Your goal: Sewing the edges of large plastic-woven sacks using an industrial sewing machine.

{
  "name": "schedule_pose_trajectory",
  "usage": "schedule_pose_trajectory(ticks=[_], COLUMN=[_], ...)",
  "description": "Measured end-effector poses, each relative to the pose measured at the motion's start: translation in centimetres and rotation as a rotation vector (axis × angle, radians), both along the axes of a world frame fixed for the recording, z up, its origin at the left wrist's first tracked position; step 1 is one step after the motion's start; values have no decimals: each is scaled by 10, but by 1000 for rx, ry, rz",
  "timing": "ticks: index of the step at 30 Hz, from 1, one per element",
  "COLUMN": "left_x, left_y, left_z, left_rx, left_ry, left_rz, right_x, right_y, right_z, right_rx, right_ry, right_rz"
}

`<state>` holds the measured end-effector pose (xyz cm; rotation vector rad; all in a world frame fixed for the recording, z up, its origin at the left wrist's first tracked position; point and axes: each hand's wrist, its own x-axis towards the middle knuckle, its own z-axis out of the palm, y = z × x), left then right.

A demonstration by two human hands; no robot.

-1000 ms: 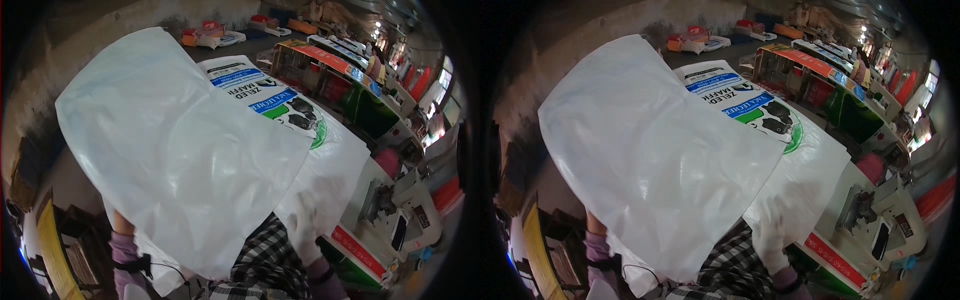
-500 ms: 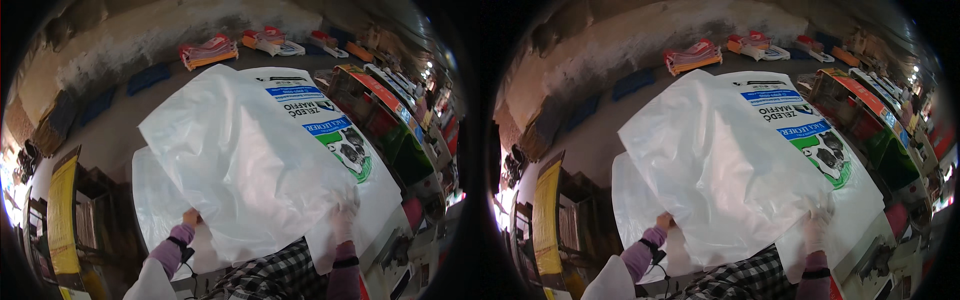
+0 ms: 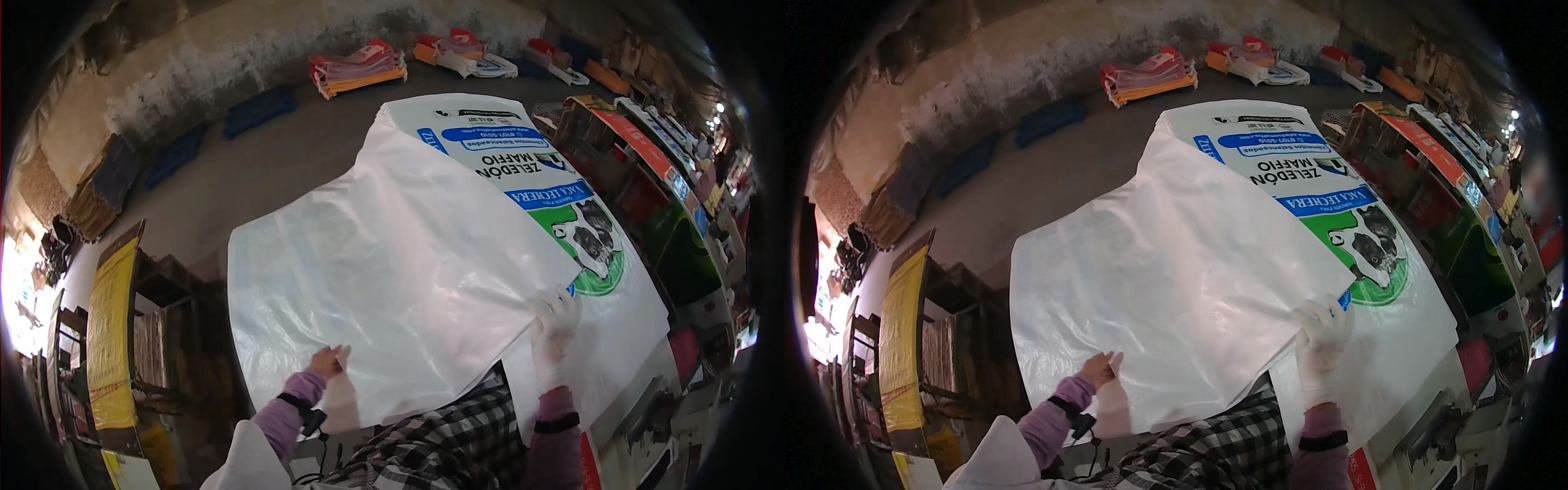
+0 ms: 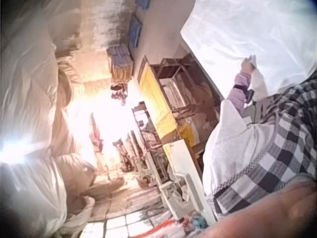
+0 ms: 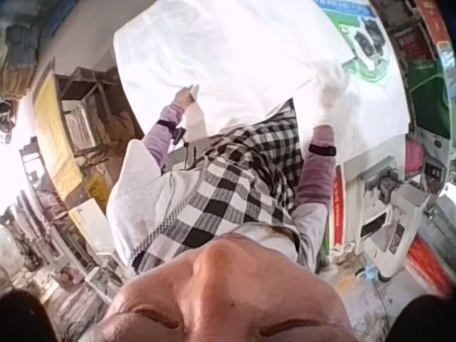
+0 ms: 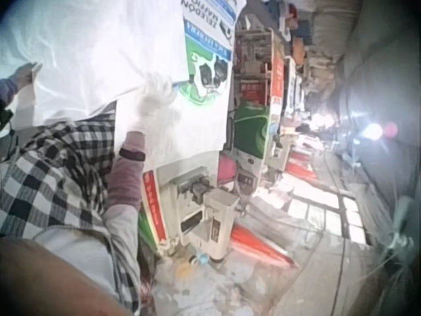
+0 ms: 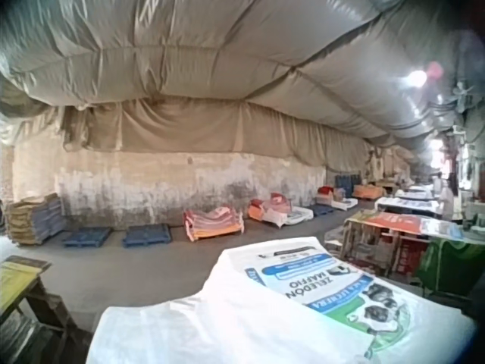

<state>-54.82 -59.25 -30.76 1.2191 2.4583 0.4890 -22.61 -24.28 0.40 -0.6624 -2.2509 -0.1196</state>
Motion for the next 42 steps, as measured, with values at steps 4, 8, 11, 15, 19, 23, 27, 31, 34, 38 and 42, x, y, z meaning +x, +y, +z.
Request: schedule_pose_trajectory(ticks=[4, 8, 11, 15, 19, 23, 27, 31, 34, 38, 42], left_x=[4, -145, -230, -191, -139, -67, -59, -88, -98, -65, -13], left_y=[25, -55, -177, -166, -193, -213, -234, -189, -205, -260, -252], left_z=[47, 85, 200, 289, 208, 140, 92, 77, 60, 34, 67], left_rx=[178, 131, 96, 598, 174, 327, 113, 201, 237, 443, 806], left_ry=[-285, 450, 929, -11, 509, 456, 230, 290, 243, 25, -1269], left_rz=[718, 592, 289, 713, 807, 939, 1040, 1026, 1087, 1128, 1237], right_x=[-2, -19, -26, -25, -39, -14, -14, -9, -3, 0, 8], right_y=[1, -41, -90, -117, -112, -98, -102, -104, -108, -108, -111], right_z=[-7, -11, -26, -79, -137, -177, -189, -210, -210, -205, -179], right_rx=[26, -126, -546, -271, -329, -429, -408, -446, -534, -551, -460], right_ry=[58, 33, 64, -143, -212, -235, -265, -256, -152, -194, -293], right_rz=[30, 101, 299, 310, 257, 222, 249, 168, 97, 140, -79])
